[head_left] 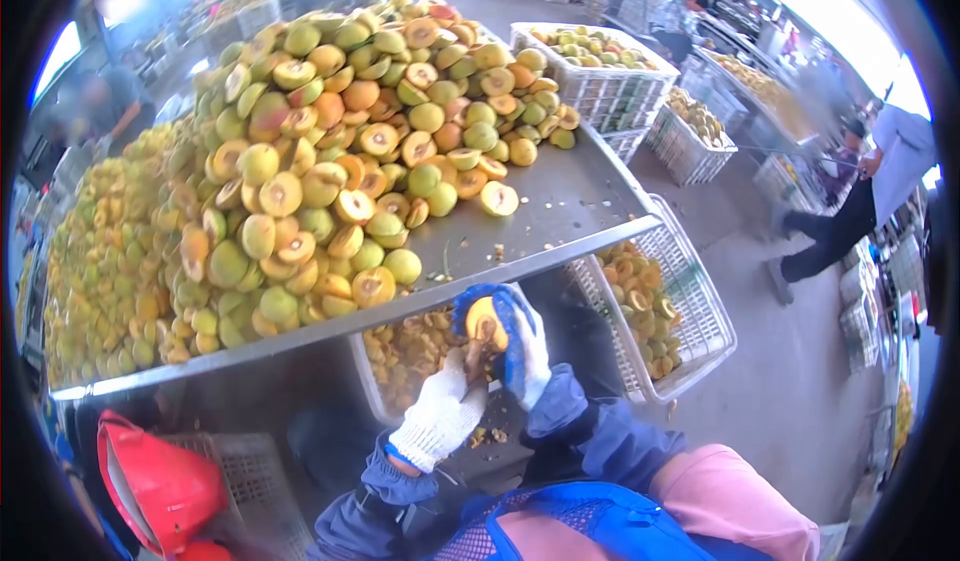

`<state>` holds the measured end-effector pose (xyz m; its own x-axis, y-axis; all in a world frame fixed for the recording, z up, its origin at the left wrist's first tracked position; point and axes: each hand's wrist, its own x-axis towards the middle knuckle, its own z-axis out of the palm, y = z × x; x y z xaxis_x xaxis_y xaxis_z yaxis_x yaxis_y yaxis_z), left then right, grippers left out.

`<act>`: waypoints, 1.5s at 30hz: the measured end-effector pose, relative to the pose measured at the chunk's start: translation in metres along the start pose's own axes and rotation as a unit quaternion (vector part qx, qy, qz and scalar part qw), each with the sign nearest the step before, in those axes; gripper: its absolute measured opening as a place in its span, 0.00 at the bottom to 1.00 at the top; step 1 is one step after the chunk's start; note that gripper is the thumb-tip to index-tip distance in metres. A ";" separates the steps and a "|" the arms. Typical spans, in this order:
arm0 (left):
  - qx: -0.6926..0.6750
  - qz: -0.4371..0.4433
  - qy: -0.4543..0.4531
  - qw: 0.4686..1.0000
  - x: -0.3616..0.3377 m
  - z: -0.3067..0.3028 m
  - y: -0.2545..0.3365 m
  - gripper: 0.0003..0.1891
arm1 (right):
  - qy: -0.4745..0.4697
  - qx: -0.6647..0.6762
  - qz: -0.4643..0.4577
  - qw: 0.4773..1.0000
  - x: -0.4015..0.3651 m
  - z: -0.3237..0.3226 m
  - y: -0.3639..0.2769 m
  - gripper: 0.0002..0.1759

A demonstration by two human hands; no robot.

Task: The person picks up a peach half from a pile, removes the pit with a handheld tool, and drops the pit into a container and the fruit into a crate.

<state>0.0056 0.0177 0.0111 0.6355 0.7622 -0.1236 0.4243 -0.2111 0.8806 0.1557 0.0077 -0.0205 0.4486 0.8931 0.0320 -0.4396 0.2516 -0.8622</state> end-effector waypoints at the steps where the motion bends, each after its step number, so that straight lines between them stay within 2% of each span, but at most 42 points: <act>1: -0.039 0.005 -0.005 0.999 0.002 0.002 -0.001 0.18 | -0.004 -0.025 -0.020 0.999 -0.002 0.005 -0.005 0.15; 3: -0.116 0.004 -0.022 0.993 0.002 0.003 -0.009 0.16 | 0.007 -0.032 -0.062 0.998 -0.004 0.006 0.003 0.14; 5: -0.101 0.021 -0.034 0.994 0.004 0.003 -0.016 0.15 | 0.048 -0.027 -0.074 0.996 -0.011 0.001 0.017 0.17; 7: -0.071 0.005 -0.060 0.996 -0.002 -0.005 -0.003 0.14 | 0.019 -0.063 -0.076 0.995 -0.008 -0.011 0.031 0.18; 8: -0.035 0.022 -0.053 0.998 -0.004 -0.009 0.002 0.13 | -0.034 -0.033 -0.076 0.996 -0.010 -0.005 0.014 0.19; 9: 0.019 0.045 -0.042 0.998 -0.004 -0.010 -0.001 0.14 | -0.015 -0.036 -0.064 0.997 -0.010 0.004 0.007 0.15; 11: 0.121 0.091 -0.021 0.988 -0.005 -0.009 -0.008 0.14 | -0.061 -0.002 -0.010 0.998 -0.005 0.008 -0.006 0.12; 12: 0.059 0.036 -0.022 0.997 -0.006 -0.009 -0.005 0.15 | -0.022 -0.010 -0.021 0.999 -0.007 0.013 -0.007 0.11; 13: 0.056 0.057 -0.015 0.997 -0.005 -0.007 -0.007 0.15 | -0.024 0.021 0.012 0.999 -0.004 0.013 -0.006 0.12; 16: 0.058 0.132 -0.009 0.989 -0.005 -0.005 -0.005 0.17 | -0.015 0.045 0.004 0.999 -0.009 0.013 -0.008 0.14; 17: 0.105 0.130 -0.019 0.986 -0.005 -0.004 -0.006 0.19 | 0.009 0.077 0.005 0.997 -0.007 0.015 -0.004 0.14; 19: 0.198 0.121 -0.033 0.972 -0.007 -0.004 -0.010 0.24 | 0.041 -0.049 0.115 0.991 -0.008 0.007 -0.013 0.14; 20: 0.197 0.153 -0.057 0.967 -0.006 -0.005 -0.008 0.26 | 0.039 -0.060 0.098 0.993 -0.003 -0.005 0.004 0.14; 21: 0.238 0.263 -0.036 0.934 -0.004 -0.005 -0.013 0.25 | 0.025 -0.056 0.098 0.993 -0.001 -0.011 0.006 0.14; 22: 0.291 0.299 -0.007 0.909 -0.002 -0.003 -0.014 0.22 | 0.012 -0.037 0.101 0.994 -0.002 -0.013 0.000 0.14; 23: 0.172 0.144 0.002 0.974 -0.008 0.004 -0.017 0.20 | -0.004 0.004 0.114 0.993 -0.002 -0.013 -0.003 0.15; 24: 0.187 0.141 0.038 0.971 -0.012 0.006 -0.012 0.21 | -0.017 0.058 0.126 0.990 -0.001 -0.011 -0.007 0.15; 25: 0.126 0.070 0.020 0.989 -0.009 0.003 0.000 0.19 | -0.026 0.122 0.132 0.983 -0.003 -0.009 -0.010 0.16; 27: 0.063 0.025 0.030 0.997 -0.008 0.001 0.011 0.19 | -0.034 0.209 0.126 0.969 -0.010 -0.001 -0.009 0.17; 29: 0.100 0.115 0.063 0.986 -0.007 0.005 0.003 0.21 | -0.013 0.058 0.009 0.998 -0.008 0.004 0.001 0.16; 30: 0.123 0.122 0.058 0.983 -0.008 0.004 0.003 0.23 | -0.036 0.015 -0.014 0.999 -0.010 0.005 -0.001 0.14; 33: 0.133 0.129 0.056 0.981 -0.009 0.004 0.004 0.24 | -0.095 -0.233 -0.158 0.955 -0.010 0.003 -0.009 0.14; 37: 0.240 0.233 0.063 0.940 -0.012 0.015 -0.035 0.26 | -0.122 -0.270 -0.104 0.949 -0.004 -0.009 -0.008 0.12; 38: 0.251 0.241 0.066 0.935 -0.014 0.016 -0.037 0.26 | -0.108 -0.296 -0.136 0.939 -0.011 -0.002 -0.014 0.10; 41: 0.274 0.294 0.058 0.914 -0.020 0.010 -0.040 0.24 | -0.016 -0.072 -0.036 0.997 -0.018 0.007 -0.012 0.13; 42: 0.280 0.317 0.054 0.905 -0.019 0.007 -0.038 0.24 | -0.029 -0.071 -0.031 0.997 -0.018 0.012 -0.016 0.15; 44: 0.169 0.170 0.010 0.971 -0.017 -0.005 -0.006 0.22 | -0.053 -0.071 -0.019 0.996 -0.017 0.022 -0.026 0.18; 45: 0.111 0.095 -0.013 0.989 -0.015 -0.009 0.004 0.22 | -0.030 -0.172 -0.080 0.981 -0.013 0.011 -0.013 0.19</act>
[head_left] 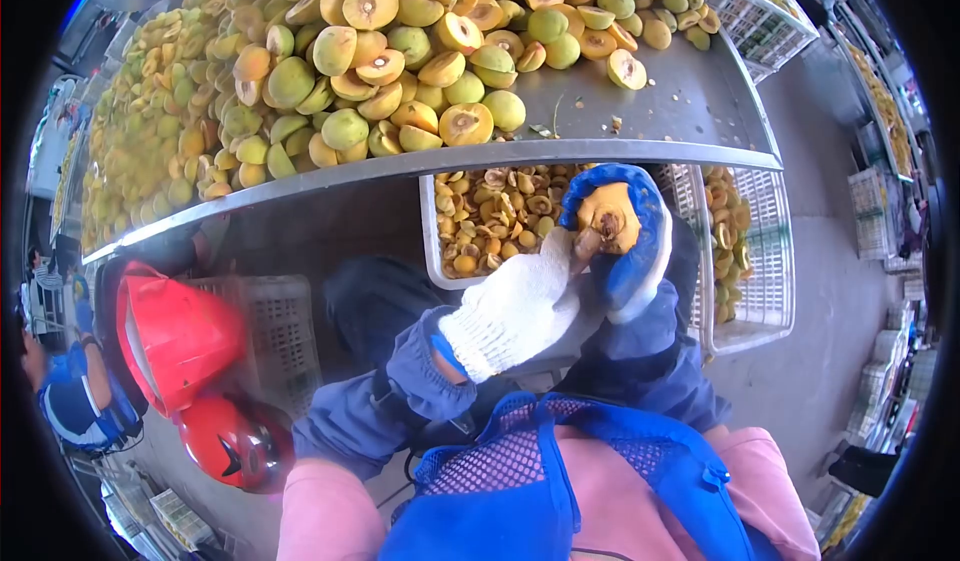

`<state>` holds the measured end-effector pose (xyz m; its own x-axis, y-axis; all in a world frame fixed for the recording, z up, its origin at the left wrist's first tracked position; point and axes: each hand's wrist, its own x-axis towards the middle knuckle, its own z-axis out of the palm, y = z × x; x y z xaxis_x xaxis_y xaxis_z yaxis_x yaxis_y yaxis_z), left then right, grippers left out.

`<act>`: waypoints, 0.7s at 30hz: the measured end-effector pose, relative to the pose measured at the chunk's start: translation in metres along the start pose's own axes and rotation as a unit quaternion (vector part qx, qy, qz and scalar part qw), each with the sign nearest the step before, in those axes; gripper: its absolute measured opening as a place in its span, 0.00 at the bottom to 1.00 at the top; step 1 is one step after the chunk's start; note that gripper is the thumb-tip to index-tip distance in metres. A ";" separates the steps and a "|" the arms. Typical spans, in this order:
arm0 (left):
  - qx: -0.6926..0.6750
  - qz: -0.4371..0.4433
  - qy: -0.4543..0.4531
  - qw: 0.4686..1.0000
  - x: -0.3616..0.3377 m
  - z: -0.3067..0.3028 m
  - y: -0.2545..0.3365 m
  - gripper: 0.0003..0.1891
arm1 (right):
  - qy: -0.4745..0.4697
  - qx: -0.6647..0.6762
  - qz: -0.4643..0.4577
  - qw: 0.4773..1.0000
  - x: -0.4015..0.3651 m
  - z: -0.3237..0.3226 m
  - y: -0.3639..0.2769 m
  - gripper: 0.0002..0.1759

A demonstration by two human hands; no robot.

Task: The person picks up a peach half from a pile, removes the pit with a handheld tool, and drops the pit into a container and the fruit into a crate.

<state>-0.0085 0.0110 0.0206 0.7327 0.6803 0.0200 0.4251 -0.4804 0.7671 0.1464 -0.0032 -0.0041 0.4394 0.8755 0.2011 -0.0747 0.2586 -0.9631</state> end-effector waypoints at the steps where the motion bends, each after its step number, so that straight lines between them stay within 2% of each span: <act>1: 0.021 0.040 0.017 0.999 0.000 0.001 -0.004 0.23 | 0.026 -0.105 -0.053 0.993 0.004 0.001 0.013 0.20; 3: 0.061 0.120 0.055 0.989 0.001 0.007 -0.015 0.25 | -0.036 0.072 0.048 0.996 0.006 -0.015 0.017 0.17; 4: 0.055 0.114 0.048 0.991 -0.001 0.009 -0.018 0.26 | -0.053 0.154 0.104 0.981 0.009 -0.016 0.010 0.18; 5: 0.048 0.107 0.041 0.992 -0.003 0.010 -0.021 0.26 | -0.037 0.185 0.077 0.979 0.004 -0.013 0.013 0.19; 6: 0.043 0.105 0.034 0.993 0.000 0.009 -0.022 0.26 | -0.072 -0.049 -0.079 0.993 0.005 -0.018 0.024 0.21; 7: -0.011 0.049 0.028 0.998 0.001 0.008 -0.019 0.25 | -0.032 -0.269 -0.237 0.933 0.007 -0.023 0.035 0.24; 9: -0.117 -0.066 0.011 0.991 0.002 0.005 -0.010 0.23 | -0.011 -0.108 -0.070 0.992 0.008 -0.030 0.052 0.23; 11: -0.130 -0.029 0.038 0.990 0.002 0.003 -0.011 0.23 | -0.019 -0.070 -0.031 0.997 0.012 -0.024 0.045 0.21; 14: -0.140 -0.017 0.061 0.988 -0.002 0.010 -0.015 0.22 | -0.078 -0.210 -0.160 0.961 0.018 -0.006 0.007 0.17; 15: -0.142 -0.020 0.064 0.988 -0.003 0.015 -0.017 0.22 | -0.025 -0.137 -0.122 0.983 0.014 0.000 0.006 0.12; 16: -0.137 0.014 0.084 0.987 -0.003 0.021 -0.019 0.22 | 0.032 -0.057 -0.091 0.994 0.010 0.006 0.005 0.10; 17: -0.133 0.048 0.103 0.985 -0.002 0.027 -0.021 0.21 | 0.053 -0.045 -0.102 0.992 0.008 0.003 0.020 0.11; 18: -0.128 0.082 0.119 0.981 -0.002 0.030 -0.022 0.21 | 0.087 0.061 -0.024 0.994 0.008 0.002 0.024 0.12; 19: -0.288 -0.034 -0.004 0.957 -0.001 0.018 -0.013 0.20 | 0.135 0.174 0.045 0.974 0.008 0.002 0.026 0.13; 20: -0.410 -0.181 -0.090 0.889 0.000 0.006 -0.004 0.18 | 0.084 0.112 0.023 0.990 0.010 0.001 0.021 0.16; 21: -0.485 -0.199 -0.132 0.841 0.001 0.000 -0.006 0.18 | 0.033 0.049 0.000 0.998 0.012 -0.002 0.015 0.20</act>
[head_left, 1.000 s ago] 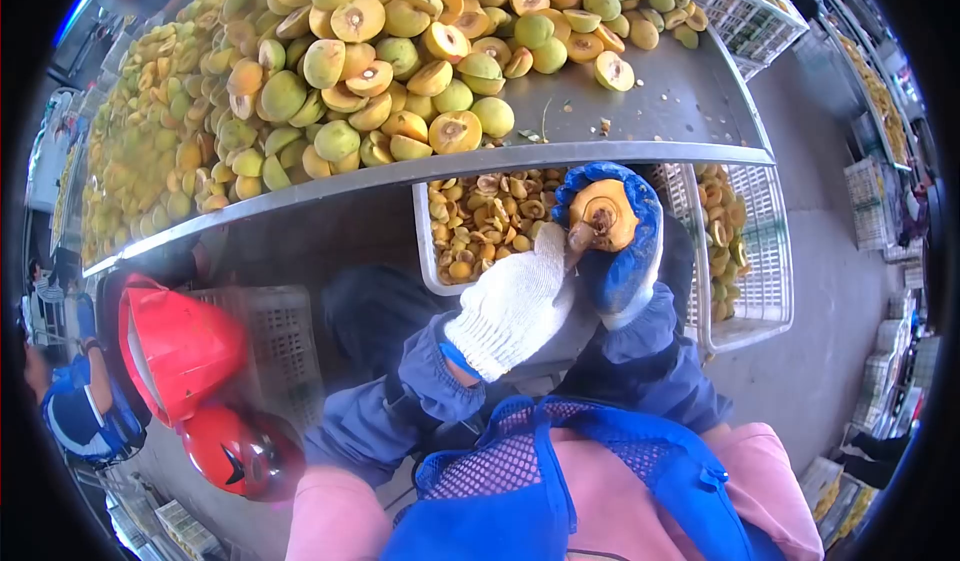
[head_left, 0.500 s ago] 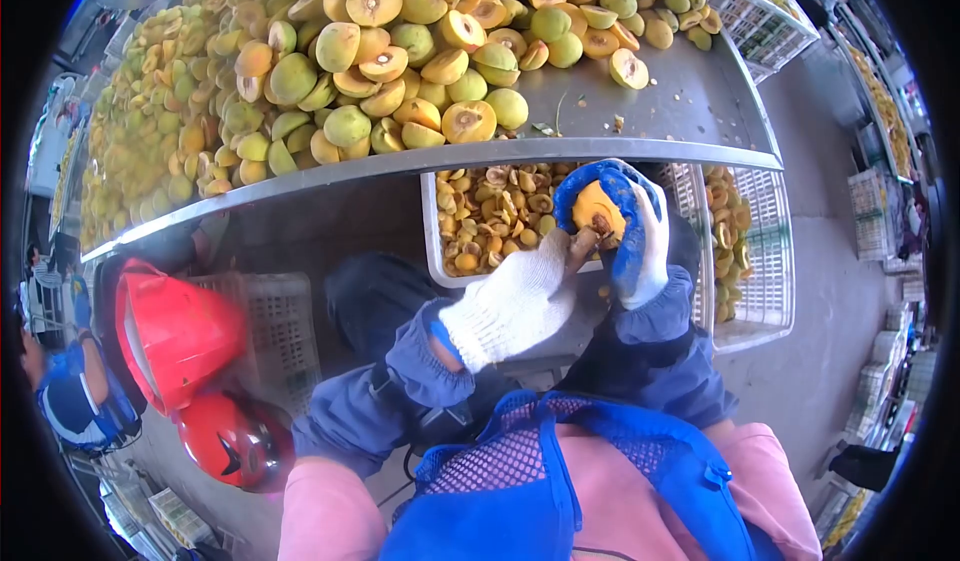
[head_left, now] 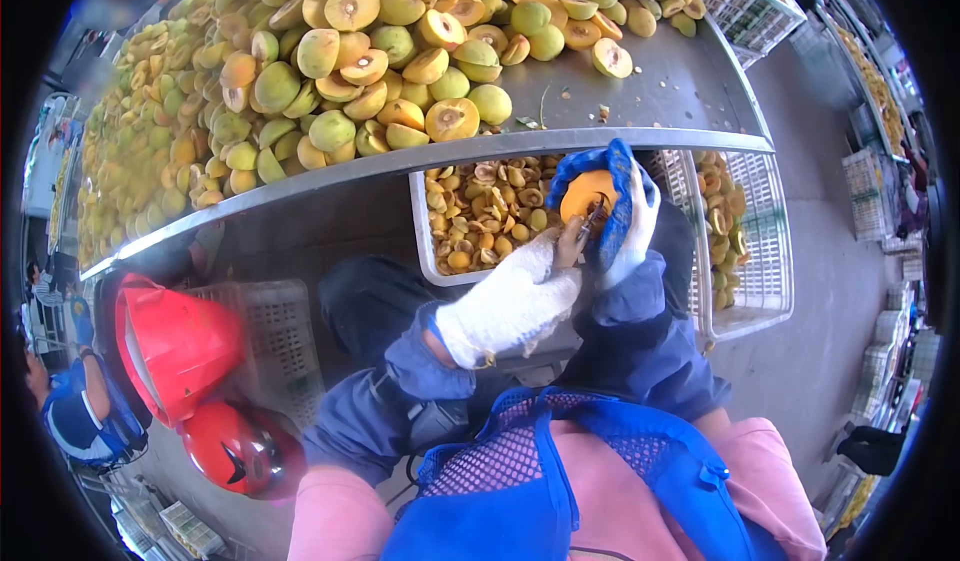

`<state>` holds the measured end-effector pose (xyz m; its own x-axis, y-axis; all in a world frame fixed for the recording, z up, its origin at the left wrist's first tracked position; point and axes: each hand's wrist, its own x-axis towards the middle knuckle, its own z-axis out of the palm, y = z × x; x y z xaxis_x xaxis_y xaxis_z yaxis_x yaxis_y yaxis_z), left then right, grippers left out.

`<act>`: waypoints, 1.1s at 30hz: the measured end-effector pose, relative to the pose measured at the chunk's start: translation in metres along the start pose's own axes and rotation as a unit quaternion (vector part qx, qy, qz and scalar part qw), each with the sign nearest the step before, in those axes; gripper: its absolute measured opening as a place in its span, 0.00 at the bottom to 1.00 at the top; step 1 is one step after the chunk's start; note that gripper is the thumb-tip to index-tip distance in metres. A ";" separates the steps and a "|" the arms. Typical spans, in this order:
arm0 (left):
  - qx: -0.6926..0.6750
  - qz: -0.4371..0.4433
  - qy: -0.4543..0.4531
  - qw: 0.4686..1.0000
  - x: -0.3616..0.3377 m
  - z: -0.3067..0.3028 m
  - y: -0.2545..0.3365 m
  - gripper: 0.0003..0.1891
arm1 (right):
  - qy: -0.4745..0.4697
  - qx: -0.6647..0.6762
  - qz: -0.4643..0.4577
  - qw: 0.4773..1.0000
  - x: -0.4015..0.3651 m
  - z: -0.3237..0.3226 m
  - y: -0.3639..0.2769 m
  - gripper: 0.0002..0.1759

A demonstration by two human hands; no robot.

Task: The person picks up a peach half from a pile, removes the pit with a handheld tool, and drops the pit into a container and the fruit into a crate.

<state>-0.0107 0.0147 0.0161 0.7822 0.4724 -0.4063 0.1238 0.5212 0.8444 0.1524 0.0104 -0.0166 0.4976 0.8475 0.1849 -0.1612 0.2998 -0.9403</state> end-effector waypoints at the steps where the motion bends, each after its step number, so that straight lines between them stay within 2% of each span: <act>1: -0.081 -0.035 -0.047 0.995 -0.001 -0.003 0.002 0.17 | -0.049 0.026 0.067 0.996 0.008 -0.003 -0.001 0.23; 2: -0.031 -0.042 -0.028 0.998 0.002 -0.005 -0.001 0.16 | -0.095 0.044 0.135 0.985 0.016 -0.006 -0.001 0.26; 5: -0.119 -0.046 -0.020 0.992 0.002 -0.003 -0.004 0.16 | -0.080 0.053 0.222 0.970 0.021 -0.007 -0.001 0.26; 8: -0.249 -0.080 -0.116 0.958 0.006 -0.008 -0.005 0.16 | -0.062 0.126 0.250 0.958 0.022 -0.018 0.008 0.13; 11: -0.338 -0.085 -0.168 0.922 0.014 -0.017 -0.017 0.16 | -0.048 0.125 0.198 0.971 0.020 -0.024 0.028 0.10; 12: -0.388 -0.082 -0.216 0.892 0.019 -0.021 -0.027 0.14 | -0.049 0.114 0.190 0.974 0.019 -0.026 0.032 0.10; 14: -0.406 -0.073 -0.146 0.899 0.023 -0.017 -0.037 0.14 | 0.039 0.109 0.142 0.983 0.019 -0.027 0.055 0.12; 15: -0.407 -0.035 -0.138 0.902 0.026 -0.012 -0.039 0.13 | 0.082 0.102 0.118 0.984 0.018 -0.027 0.066 0.13; 17: -0.433 0.011 -0.156 0.888 0.027 -0.005 -0.034 0.11 | 0.220 0.107 0.143 0.959 0.011 -0.011 0.049 0.18; 18: -0.439 0.010 -0.134 0.888 0.033 -0.010 -0.034 0.10 | 0.194 0.143 0.164 0.957 0.014 -0.021 0.043 0.16; 19: -0.448 0.011 -0.110 0.887 0.038 -0.015 -0.037 0.08 | 0.220 0.130 0.144 0.956 0.024 -0.033 0.039 0.15; 20: -0.418 -0.012 -0.076 0.905 0.036 -0.019 -0.035 0.07 | 0.180 0.038 0.071 0.980 0.030 -0.068 0.047 0.17; 22: -0.364 -0.047 -0.059 0.928 0.035 -0.029 -0.038 0.08 | 0.148 -0.105 -0.020 0.983 0.041 -0.121 0.028 0.20; 24: -0.305 -0.078 -0.030 0.949 0.034 -0.034 -0.036 0.08 | 0.159 -0.129 0.028 0.978 0.059 -0.152 -0.031 0.18; 25: -0.302 -0.097 -0.052 0.947 0.034 -0.041 -0.045 0.07 | 0.162 -0.099 0.091 0.978 0.072 -0.168 -0.053 0.18; 26: -0.283 -0.113 -0.037 0.952 0.035 -0.042 -0.046 0.07 | 0.089 -0.348 0.063 0.931 0.088 -0.175 -0.075 0.17; 27: -0.264 -0.129 -0.022 0.955 0.037 -0.043 -0.047 0.07 | 0.011 -0.573 0.033 0.819 0.106 -0.180 -0.090 0.17; 28: -0.255 -0.125 -0.007 0.959 0.040 -0.043 -0.056 0.08 | -0.029 -0.743 -0.094 0.662 0.120 -0.183 -0.093 0.19; 30: -0.226 -0.145 0.017 0.963 0.045 -0.038 -0.053 0.09 | 0.002 -0.731 -0.133 0.669 0.153 -0.166 -0.085 0.23; 32: -0.193 -0.153 0.031 0.969 0.045 -0.034 -0.050 0.12 | -0.094 -0.670 -0.100 0.730 0.188 -0.150 -0.076 0.29; 33: -0.159 -0.148 0.044 0.975 0.044 -0.030 -0.046 0.12 | -0.147 -0.628 -0.041 0.763 0.216 -0.152 -0.053 0.34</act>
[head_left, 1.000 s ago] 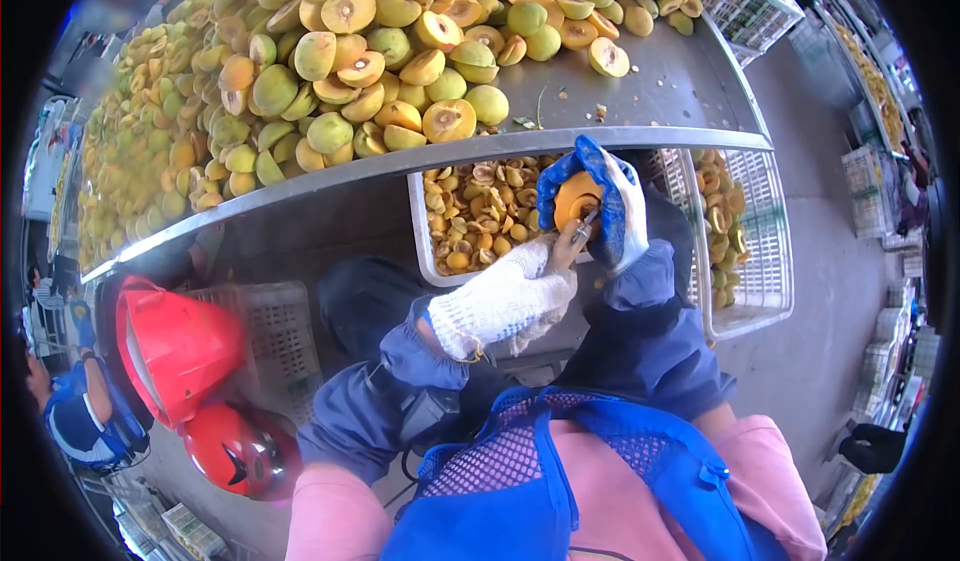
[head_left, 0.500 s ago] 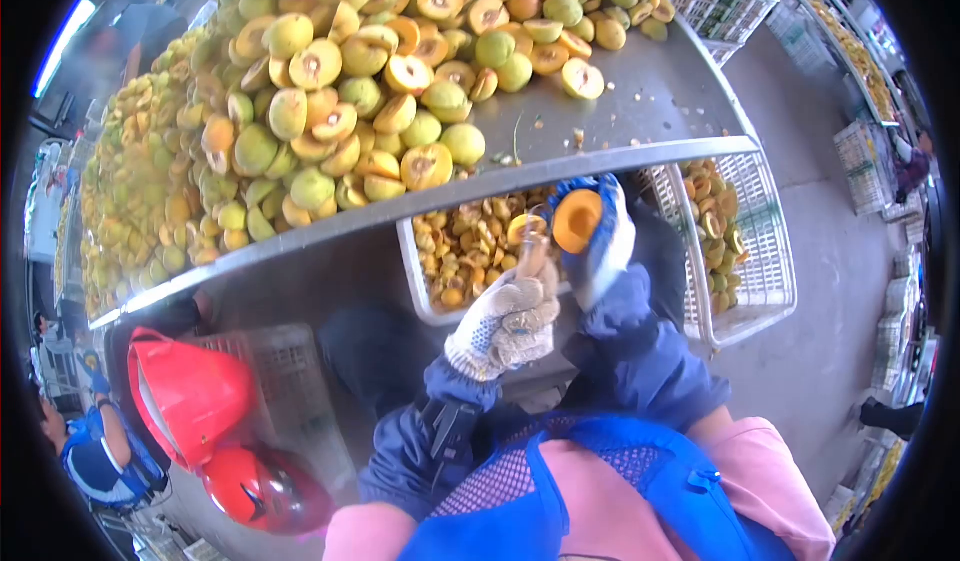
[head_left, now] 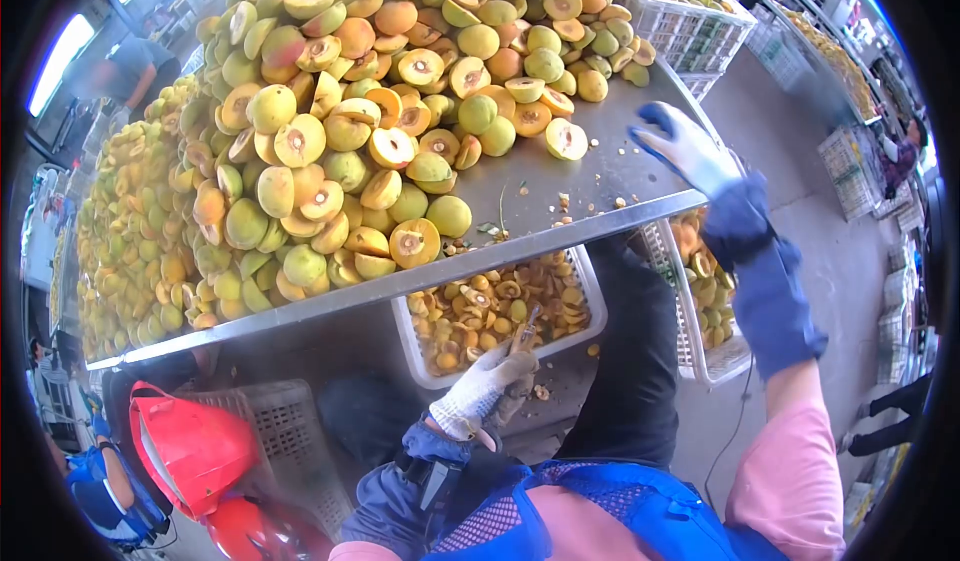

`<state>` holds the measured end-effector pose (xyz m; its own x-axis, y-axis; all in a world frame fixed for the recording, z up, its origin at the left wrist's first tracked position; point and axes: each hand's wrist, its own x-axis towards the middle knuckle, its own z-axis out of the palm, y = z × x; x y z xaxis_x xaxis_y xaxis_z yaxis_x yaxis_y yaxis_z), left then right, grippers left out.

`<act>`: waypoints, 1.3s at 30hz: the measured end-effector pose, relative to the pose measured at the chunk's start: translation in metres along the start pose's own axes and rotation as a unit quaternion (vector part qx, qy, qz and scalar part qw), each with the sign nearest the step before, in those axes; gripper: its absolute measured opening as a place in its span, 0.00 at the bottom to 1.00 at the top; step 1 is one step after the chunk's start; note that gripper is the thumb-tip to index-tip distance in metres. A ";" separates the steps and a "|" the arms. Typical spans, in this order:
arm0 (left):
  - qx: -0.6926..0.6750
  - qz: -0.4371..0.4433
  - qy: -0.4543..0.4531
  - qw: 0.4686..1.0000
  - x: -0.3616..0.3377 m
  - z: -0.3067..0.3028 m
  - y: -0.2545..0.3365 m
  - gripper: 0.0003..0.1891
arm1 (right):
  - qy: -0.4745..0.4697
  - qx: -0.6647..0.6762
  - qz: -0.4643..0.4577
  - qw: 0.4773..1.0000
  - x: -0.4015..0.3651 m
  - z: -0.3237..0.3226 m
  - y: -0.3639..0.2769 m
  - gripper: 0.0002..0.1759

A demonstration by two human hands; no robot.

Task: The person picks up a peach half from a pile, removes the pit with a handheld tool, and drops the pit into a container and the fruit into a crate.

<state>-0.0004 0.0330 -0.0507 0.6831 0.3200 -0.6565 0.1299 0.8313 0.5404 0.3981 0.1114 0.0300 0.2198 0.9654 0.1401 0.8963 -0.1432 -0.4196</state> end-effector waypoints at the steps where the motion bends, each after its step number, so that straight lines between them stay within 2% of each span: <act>1: 0.031 0.010 0.018 0.999 -0.002 0.006 0.002 0.13 | -0.072 0.054 0.032 0.995 0.026 0.017 0.000 0.39; 3: 0.069 0.024 0.037 0.997 -0.005 0.011 0.003 0.13 | -0.125 0.045 0.023 0.991 0.058 0.049 -0.007 0.47; 4: 0.077 0.027 0.039 0.996 -0.007 0.011 0.001 0.13 | -0.161 0.041 0.027 0.986 0.073 0.071 -0.004 0.47; 5: 0.084 0.029 0.041 0.995 -0.009 0.010 -0.001 0.12 | -0.137 -0.034 -0.023 0.990 0.074 0.086 -0.015 0.37; 8: 0.125 0.046 0.020 0.991 -0.010 0.002 -0.007 0.17 | -0.095 -0.023 -0.044 0.994 0.071 0.098 -0.032 0.30; 9: 0.112 0.058 0.049 0.991 -0.014 0.003 -0.009 0.12 | -0.102 0.023 -0.048 0.993 0.068 0.097 -0.034 0.30; 11: 0.163 0.131 0.094 0.973 -0.023 0.016 -0.002 0.13 | -0.116 0.113 -0.053 0.985 0.053 0.086 -0.047 0.29; 12: 0.187 0.168 0.117 0.961 -0.025 0.020 0.003 0.14 | -0.127 0.276 -0.035 0.952 0.040 0.081 -0.055 0.27; 13: 0.230 0.222 0.128 0.939 -0.026 0.021 0.006 0.16 | -0.137 0.431 -0.016 0.892 0.018 0.075 -0.069 0.24; 14: 0.303 0.329 0.155 0.881 -0.020 0.017 0.001 0.16 | -0.144 0.573 0.007 0.807 -0.006 0.070 -0.082 0.22; 15: 0.438 0.453 0.195 0.752 -0.020 0.016 0.001 0.17 | -0.155 0.649 0.039 0.743 -0.028 0.062 -0.097 0.20; 16: 0.554 0.526 0.199 0.614 -0.026 0.021 0.010 0.16 | -0.163 0.719 0.072 0.672 -0.049 0.059 -0.108 0.18; 17: 0.631 0.594 0.228 0.444 -0.032 0.026 0.020 0.15 | -0.158 0.729 0.064 0.664 -0.066 0.066 -0.112 0.17; 19: 0.588 0.561 0.229 0.536 -0.040 0.047 0.021 0.14 | -0.127 0.746 0.084 0.649 -0.101 0.083 -0.122 0.15; 21: 0.610 0.549 0.248 0.514 -0.041 0.055 0.017 0.14 | 0.026 0.595 -0.054 0.801 -0.126 0.097 -0.134 0.16; 22: 0.621 0.543 0.258 0.503 -0.042 0.060 0.014 0.15 | 0.071 0.541 -0.100 0.832 -0.134 0.101 -0.141 0.16; 23: 0.653 0.549 0.272 0.445 -0.038 0.056 0.009 0.15 | 0.122 0.482 -0.140 0.856 -0.141 0.105 -0.148 0.17; 24: 0.682 0.553 0.284 0.386 -0.036 0.054 0.005 0.15 | 0.092 0.571 -0.062 0.814 -0.145 0.103 -0.155 0.16; 25: 0.712 0.512 0.286 0.388 -0.036 0.054 0.002 0.11 | 0.086 0.584 -0.039 0.807 -0.150 0.098 -0.161 0.15; 26: 0.702 0.511 0.284 0.406 -0.037 0.055 0.002 0.13 | 0.080 0.596 -0.015 0.799 -0.155 0.092 -0.167 0.15; 28: 0.682 0.511 0.281 0.442 -0.038 0.058 0.003 0.16 | 0.115 0.478 -0.078 0.867 -0.164 0.078 -0.175 0.14; 29: 0.650 0.496 0.280 0.504 -0.040 0.063 0.003 0.18 | 0.096 0.578 -0.032 0.810 -0.165 0.080 -0.178 0.13; 31: 0.577 0.457 0.272 0.620 -0.046 0.073 0.005 0.22 | 0.112 0.556 -0.020 0.823 -0.169 0.078 -0.180 0.15; 32: 0.583 0.461 0.264 0.614 -0.044 0.071 0.002 0.24 | 0.121 0.545 -0.013 0.829 -0.171 0.076 -0.181 0.16; 34: 0.594 0.470 0.246 0.605 -0.039 0.066 -0.002 0.27 | 0.145 0.463 -0.057 0.872 -0.172 0.072 -0.177 0.15; 35: 0.587 0.444 0.247 0.630 -0.041 0.067 -0.001 0.25 | 0.158 0.419 -0.078 0.891 -0.173 0.071 -0.174 0.15; 37: 0.572 0.392 0.246 0.678 -0.046 0.074 0.003 0.21 | 0.143 0.460 -0.072 0.873 -0.175 0.074 -0.171 0.14; 38: 0.561 0.476 0.241 0.633 -0.044 0.071 -0.002 0.20 | 0.143 0.473 -0.067 0.867 -0.175 0.075 -0.166 0.14; 39: 0.578 0.507 0.241 0.593 -0.038 0.064 -0.006 0.14 | 0.179 0.409 -0.069 0.892 -0.178 0.095 -0.155 0.13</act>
<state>0.0189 -0.0133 0.0048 0.5830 0.7128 0.3899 0.4235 -0.6761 0.6030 0.1831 -0.0173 -0.0154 0.3697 0.8087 0.4575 0.3749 0.3207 -0.8698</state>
